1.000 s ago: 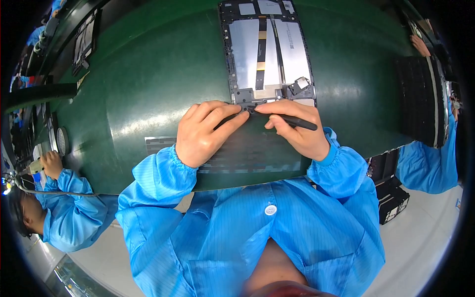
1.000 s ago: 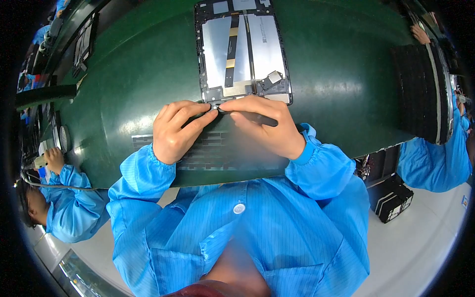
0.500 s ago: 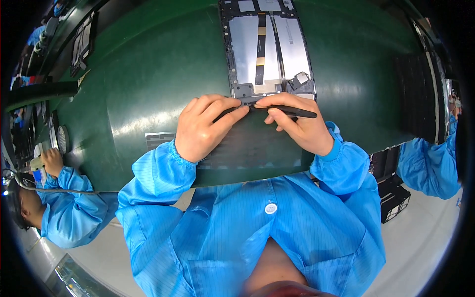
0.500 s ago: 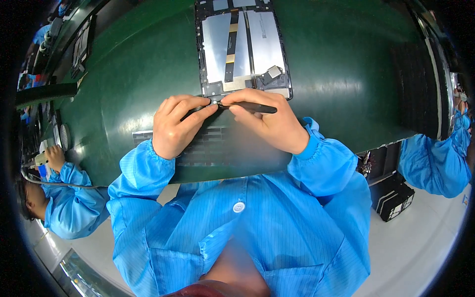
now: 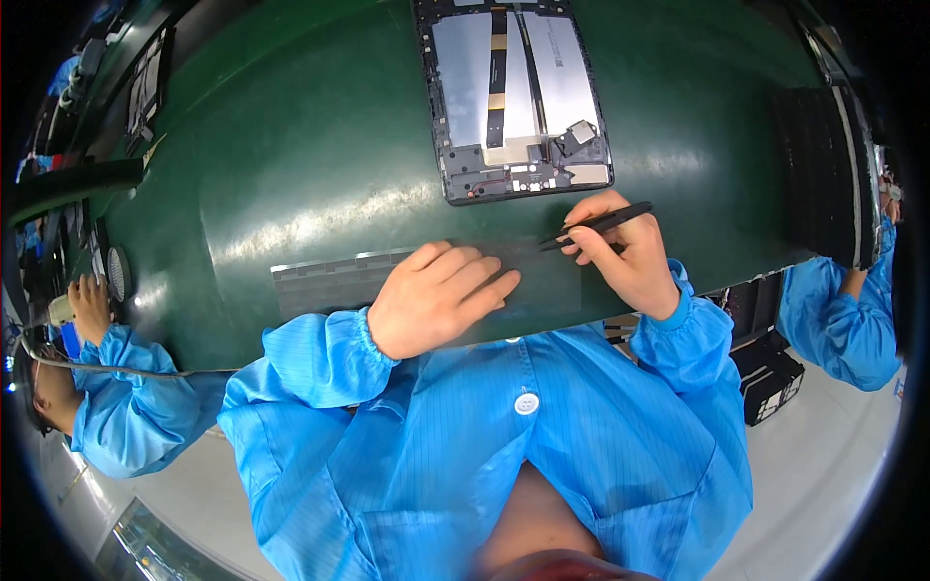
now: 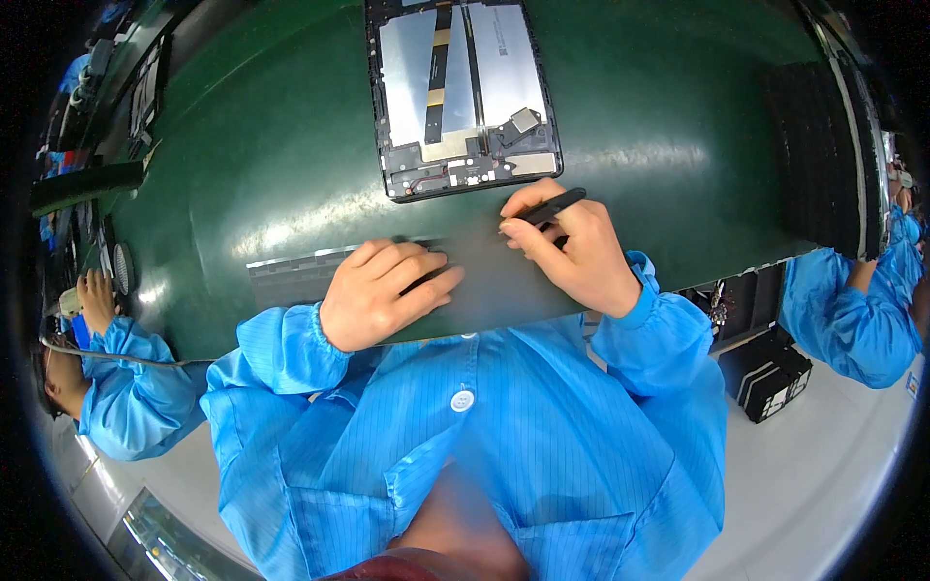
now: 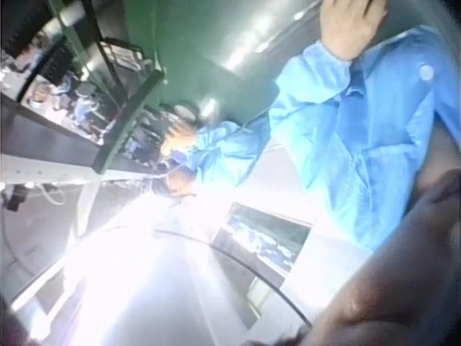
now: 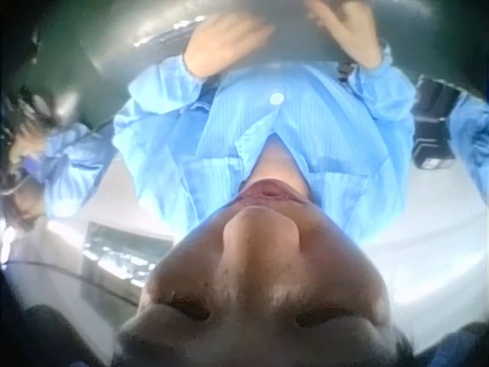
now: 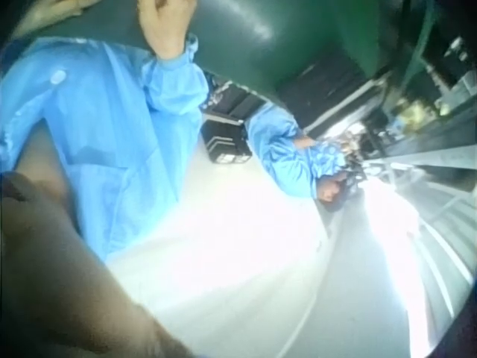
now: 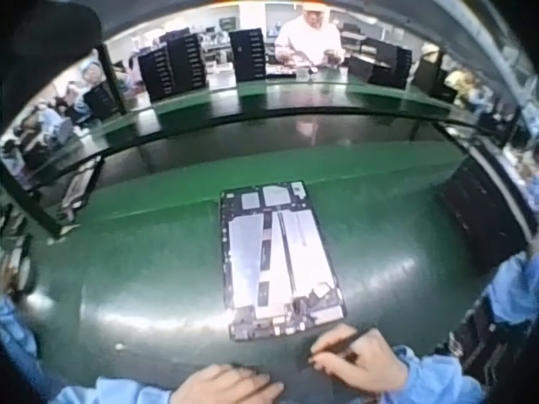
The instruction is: The person assembles internal components and ribbon cables into a tablet chassis by hand, using tweezers to manipulate the small parts.
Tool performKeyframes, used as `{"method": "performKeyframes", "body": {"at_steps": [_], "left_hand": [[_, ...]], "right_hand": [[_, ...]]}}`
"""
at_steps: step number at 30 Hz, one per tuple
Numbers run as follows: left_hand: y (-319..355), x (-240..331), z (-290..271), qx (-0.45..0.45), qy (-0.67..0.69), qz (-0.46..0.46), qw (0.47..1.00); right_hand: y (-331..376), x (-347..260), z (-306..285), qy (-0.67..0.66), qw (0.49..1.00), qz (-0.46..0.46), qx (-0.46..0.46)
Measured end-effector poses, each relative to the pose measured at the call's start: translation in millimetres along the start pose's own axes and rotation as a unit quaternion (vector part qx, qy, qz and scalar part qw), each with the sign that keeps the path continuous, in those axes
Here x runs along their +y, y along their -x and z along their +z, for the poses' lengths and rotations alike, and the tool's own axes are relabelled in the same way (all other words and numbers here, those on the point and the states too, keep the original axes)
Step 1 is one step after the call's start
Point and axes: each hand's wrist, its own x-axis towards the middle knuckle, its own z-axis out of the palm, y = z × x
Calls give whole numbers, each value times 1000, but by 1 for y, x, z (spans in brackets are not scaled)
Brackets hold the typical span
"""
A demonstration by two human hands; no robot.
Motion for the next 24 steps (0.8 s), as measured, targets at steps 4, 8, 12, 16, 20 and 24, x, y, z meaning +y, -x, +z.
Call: {"method": "performKeyframes", "body": {"at_steps": [4,8,12,16,20,24], "left_hand": [[-13,9,5,0,21,-29,999],[-20,21,11,-4,29,-34,999],[-29,30,13,-18,26,-19,999],[-43,42,19,-20,29,-25,999],[-50,45,19,-21,34,-29,999],[-52,46,19,-18,17,-18,1000]], "right_hand": [[1,2,-4,45,998,-30,-18],[3,-2,-16,77,996,-7,-50],[10,-1,-23,62,996,12,-58],[15,2,-39,81,994,-1,-70],[19,8,-44,93,993,1,-71],[20,16,-50,-101,993,50,-41]]}}
